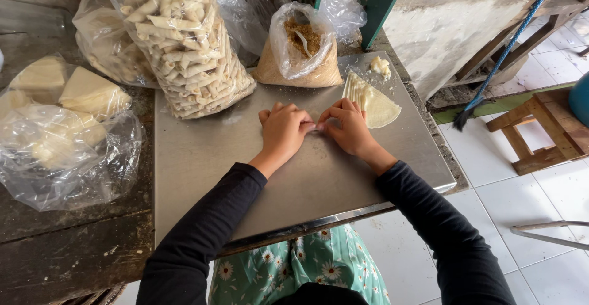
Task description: The person repeatedly folds triangular dumpling wrappers, scoops a granular filling from a plastic bag with a small spoon, places it in the wrapper, and folds the edges to seal each dumpling. Finished dumplings are stacked on the metal table.
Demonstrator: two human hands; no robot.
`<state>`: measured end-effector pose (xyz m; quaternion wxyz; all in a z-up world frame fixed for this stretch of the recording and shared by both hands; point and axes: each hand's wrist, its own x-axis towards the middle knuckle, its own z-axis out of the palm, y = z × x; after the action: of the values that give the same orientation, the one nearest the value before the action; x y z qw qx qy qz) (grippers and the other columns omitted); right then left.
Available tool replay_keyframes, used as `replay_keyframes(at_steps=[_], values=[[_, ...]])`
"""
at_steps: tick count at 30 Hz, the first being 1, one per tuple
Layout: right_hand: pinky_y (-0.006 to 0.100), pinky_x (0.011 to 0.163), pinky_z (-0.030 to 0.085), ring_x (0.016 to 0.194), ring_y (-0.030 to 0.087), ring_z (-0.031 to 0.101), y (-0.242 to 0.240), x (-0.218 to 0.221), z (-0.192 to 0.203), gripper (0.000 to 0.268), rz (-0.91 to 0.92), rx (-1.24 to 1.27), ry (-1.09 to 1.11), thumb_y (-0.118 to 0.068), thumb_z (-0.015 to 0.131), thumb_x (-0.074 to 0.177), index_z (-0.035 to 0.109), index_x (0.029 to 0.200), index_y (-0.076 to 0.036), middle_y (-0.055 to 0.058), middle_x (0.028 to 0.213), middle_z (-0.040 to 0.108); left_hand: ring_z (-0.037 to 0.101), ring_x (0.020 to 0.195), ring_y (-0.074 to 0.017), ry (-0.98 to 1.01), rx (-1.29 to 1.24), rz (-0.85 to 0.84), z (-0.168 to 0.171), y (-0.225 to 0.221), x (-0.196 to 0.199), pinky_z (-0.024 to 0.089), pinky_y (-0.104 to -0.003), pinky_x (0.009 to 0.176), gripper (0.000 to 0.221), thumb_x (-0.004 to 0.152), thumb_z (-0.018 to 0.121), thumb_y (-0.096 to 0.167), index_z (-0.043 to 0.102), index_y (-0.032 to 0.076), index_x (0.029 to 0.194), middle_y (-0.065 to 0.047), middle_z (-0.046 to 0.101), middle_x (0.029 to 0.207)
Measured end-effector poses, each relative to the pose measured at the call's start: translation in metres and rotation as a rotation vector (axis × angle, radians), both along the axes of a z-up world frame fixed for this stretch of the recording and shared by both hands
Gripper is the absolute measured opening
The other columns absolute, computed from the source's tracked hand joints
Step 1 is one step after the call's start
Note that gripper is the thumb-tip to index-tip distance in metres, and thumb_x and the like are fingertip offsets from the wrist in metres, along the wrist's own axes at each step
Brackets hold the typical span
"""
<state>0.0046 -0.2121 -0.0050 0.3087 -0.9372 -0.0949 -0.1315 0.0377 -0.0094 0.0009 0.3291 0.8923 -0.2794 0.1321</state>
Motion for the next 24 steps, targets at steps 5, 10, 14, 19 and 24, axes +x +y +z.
replay_keyframes(at_steps=[5, 10, 14, 19, 24], values=[[0.041, 0.103, 0.034, 0.112, 0.026, 0.049, 0.001, 0.000, -0.009, 0.013, 0.030, -0.069, -0.108, -0.026, 0.077, 0.089, 0.074, 0.099, -0.019, 0.003, 0.109, 0.057, 0.055, 0.099, -0.0236, -0.203, 0.058, -0.008, -0.015, -0.003, 0.000, 0.030, -0.046, 0.087, 0.012, 0.088, 0.076, 0.028, 0.076, 0.016, 0.089, 0.000, 0.069, 0.094], [0.042, 0.098, 0.033, 0.109, 0.025, 0.050, 0.003, -0.011, -0.016, 0.011, -0.053, -0.077, -0.030, -0.029, 0.076, 0.089, 0.076, 0.095, -0.020, 0.003, 0.103, 0.057, 0.055, 0.102, -0.0288, -0.082, 0.044, 0.068, -0.020, -0.009, -0.018, 0.031, -0.049, 0.085, 0.010, 0.089, 0.072, 0.024, 0.074, 0.015, 0.088, -0.005, 0.068, 0.097], [0.044, 0.095, 0.032, 0.107, 0.025, 0.049, 0.006, -0.012, -0.017, 0.018, -0.189, -0.023, 0.174, -0.037, 0.079, 0.084, 0.077, 0.091, -0.020, 0.005, 0.098, 0.056, 0.053, 0.102, -0.0307, 0.145, 0.058, 0.115, -0.022, -0.010, -0.023, 0.030, -0.051, 0.083, 0.015, 0.089, 0.072, 0.028, 0.073, 0.014, 0.087, -0.007, 0.067, 0.099], [0.048, 0.093, 0.031, 0.109, 0.032, 0.047, 0.019, 0.006, -0.021, 0.025, -0.271, -0.096, -0.022, -0.031, 0.076, 0.086, 0.066, 0.103, -0.015, 0.012, 0.110, 0.054, 0.052, 0.101, -0.0329, -0.074, -0.022, 0.227, -0.031, -0.021, -0.006, 0.030, -0.051, 0.080, 0.023, 0.085, 0.072, 0.024, 0.064, 0.009, 0.100, -0.012, 0.061, 0.101], [0.049, 0.093, 0.031, 0.111, 0.035, 0.048, 0.028, 0.037, -0.022, 0.025, -0.308, -0.147, -0.119, -0.033, 0.070, 0.092, 0.062, 0.105, -0.013, 0.013, 0.112, 0.056, 0.052, 0.101, -0.0314, -0.150, 0.007, 0.302, -0.037, -0.032, 0.028, 0.031, -0.049, 0.081, 0.019, 0.090, 0.071, 0.027, 0.062, 0.012, 0.098, -0.010, 0.060, 0.102]])
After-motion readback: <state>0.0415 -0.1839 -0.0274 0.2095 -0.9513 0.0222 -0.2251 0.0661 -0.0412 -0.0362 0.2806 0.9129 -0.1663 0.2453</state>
